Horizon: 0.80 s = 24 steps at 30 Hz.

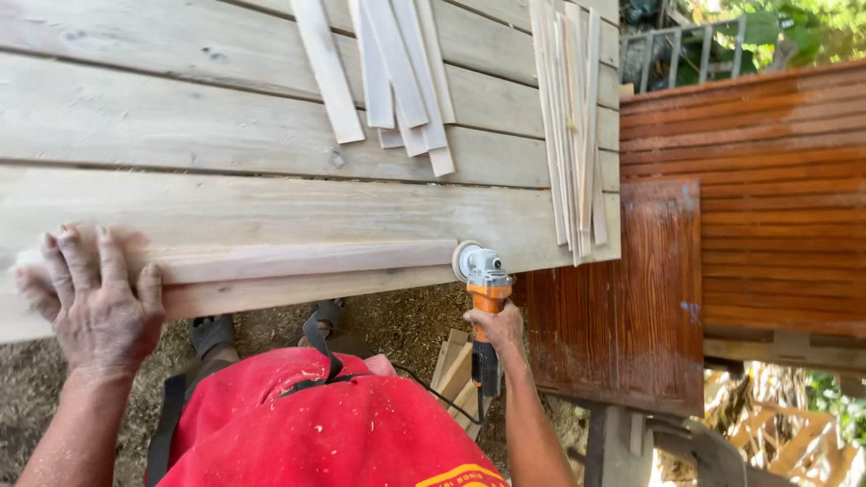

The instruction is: Sanding strips of wood using an angle grinder with a sanding disc on a wooden table.

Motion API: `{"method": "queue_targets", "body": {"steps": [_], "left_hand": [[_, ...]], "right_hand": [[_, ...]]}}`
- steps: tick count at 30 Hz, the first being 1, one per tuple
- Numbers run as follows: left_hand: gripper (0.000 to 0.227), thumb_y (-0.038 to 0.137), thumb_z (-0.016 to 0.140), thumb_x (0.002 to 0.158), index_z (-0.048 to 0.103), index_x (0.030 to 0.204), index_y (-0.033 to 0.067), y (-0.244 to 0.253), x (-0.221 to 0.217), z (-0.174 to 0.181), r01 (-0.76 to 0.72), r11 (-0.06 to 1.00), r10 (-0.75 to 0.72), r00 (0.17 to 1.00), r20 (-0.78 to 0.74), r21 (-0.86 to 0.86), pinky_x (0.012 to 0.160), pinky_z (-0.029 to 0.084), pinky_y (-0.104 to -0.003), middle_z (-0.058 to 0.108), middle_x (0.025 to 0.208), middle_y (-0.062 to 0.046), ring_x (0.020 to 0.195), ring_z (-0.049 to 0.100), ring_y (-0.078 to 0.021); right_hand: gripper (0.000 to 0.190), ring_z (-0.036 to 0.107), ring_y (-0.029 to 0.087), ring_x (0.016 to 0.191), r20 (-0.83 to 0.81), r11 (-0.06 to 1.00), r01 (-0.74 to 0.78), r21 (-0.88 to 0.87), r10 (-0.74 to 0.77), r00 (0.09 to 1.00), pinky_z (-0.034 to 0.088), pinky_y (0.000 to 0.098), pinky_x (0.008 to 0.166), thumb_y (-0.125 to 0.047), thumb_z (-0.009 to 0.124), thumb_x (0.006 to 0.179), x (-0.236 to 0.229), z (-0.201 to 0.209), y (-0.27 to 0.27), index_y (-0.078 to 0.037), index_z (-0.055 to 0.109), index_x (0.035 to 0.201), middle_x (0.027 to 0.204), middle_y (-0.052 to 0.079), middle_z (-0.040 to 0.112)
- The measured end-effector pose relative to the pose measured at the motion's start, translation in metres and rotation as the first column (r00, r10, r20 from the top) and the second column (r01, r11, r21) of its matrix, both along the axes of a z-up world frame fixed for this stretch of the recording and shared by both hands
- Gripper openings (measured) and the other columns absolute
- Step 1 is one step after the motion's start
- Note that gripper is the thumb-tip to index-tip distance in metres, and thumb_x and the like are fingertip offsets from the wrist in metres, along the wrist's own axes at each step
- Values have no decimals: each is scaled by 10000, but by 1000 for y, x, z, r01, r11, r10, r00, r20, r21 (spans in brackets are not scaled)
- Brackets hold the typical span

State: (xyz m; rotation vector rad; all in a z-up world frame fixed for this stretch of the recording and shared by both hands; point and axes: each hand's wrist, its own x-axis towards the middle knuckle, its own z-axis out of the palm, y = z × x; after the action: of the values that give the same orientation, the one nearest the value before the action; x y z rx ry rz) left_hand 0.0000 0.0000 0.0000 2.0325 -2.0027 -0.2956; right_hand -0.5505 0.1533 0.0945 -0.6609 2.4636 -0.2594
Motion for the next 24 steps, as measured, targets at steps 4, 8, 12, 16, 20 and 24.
{"method": "queue_targets", "body": {"steps": [4, 8, 12, 16, 20, 24], "left_hand": [[848, 693, 295, 1084, 228, 1668, 82, 11, 47, 12, -125, 989, 147, 908, -393, 83, 1225, -103, -588, 80, 1734, -292, 1606, -18, -422], [792, 722, 338, 1060, 252, 1640, 189, 19, 83, 8, -147, 984, 177, 887, -427, 103, 1267, -64, -574, 75, 1718, -273, 1590, -65, -419], [654, 775, 338, 1020, 406, 1499, 335, 15, 80, 18, -143, 987, 158, 859, -487, 69, 1171, -153, -644, 93, 1748, -215, 1566, -115, -416], [641, 836, 367, 979, 527, 1336, 328, 8, 72, 29, -225, 971, 233, 809, -539, 83, 1126, -200, -663, 117, 1757, -152, 1562, -113, -408], [588, 804, 434, 1005, 593, 1316, 330, 16, 76, -3, -283, 958, 270, 813, -516, 54, 1149, -194, -686, 160, 1798, -118, 1606, -88, -415], [523, 686, 523, 1082, 618, 1434, 311, 3, 72, -4, -235, 967, 194, 931, -308, -102, 1216, -143, -695, 349, 1735, -95, 1644, 74, -401]], "right_hand": [[646, 752, 254, 845, -61, 992, -122, 0, 122, 991, 607, 385, 790, -335, 874, 575, 33, 1, -17, 4, 708, 1100, 973, 146, 762], [802, 724, 253, 932, -26, 970, -241, -37, 240, 970, 630, 401, 808, -343, 889, 578, 101, 9, -49, -28, 561, 1239, 1092, 141, 685], [717, 746, 258, 942, -81, 915, -399, 66, 403, 911, 618, 382, 871, -296, 843, 582, 160, 24, -74, -35, 615, 1211, 1077, 149, 740], [691, 747, 255, 914, -8, 889, -456, 36, 456, 890, 604, 377, 852, -281, 831, 563, 206, 42, -94, -43, 645, 1185, 1043, 119, 759], [686, 754, 251, 905, -23, 855, -517, 33, 518, 855, 600, 374, 855, -290, 816, 576, 230, 42, -108, -44, 664, 1199, 1026, 123, 770], [698, 751, 262, 917, -25, 832, -554, 22, 555, 832, 595, 376, 880, -271, 811, 573, 241, 37, -121, -39, 647, 1211, 1023, 131, 760]]}}
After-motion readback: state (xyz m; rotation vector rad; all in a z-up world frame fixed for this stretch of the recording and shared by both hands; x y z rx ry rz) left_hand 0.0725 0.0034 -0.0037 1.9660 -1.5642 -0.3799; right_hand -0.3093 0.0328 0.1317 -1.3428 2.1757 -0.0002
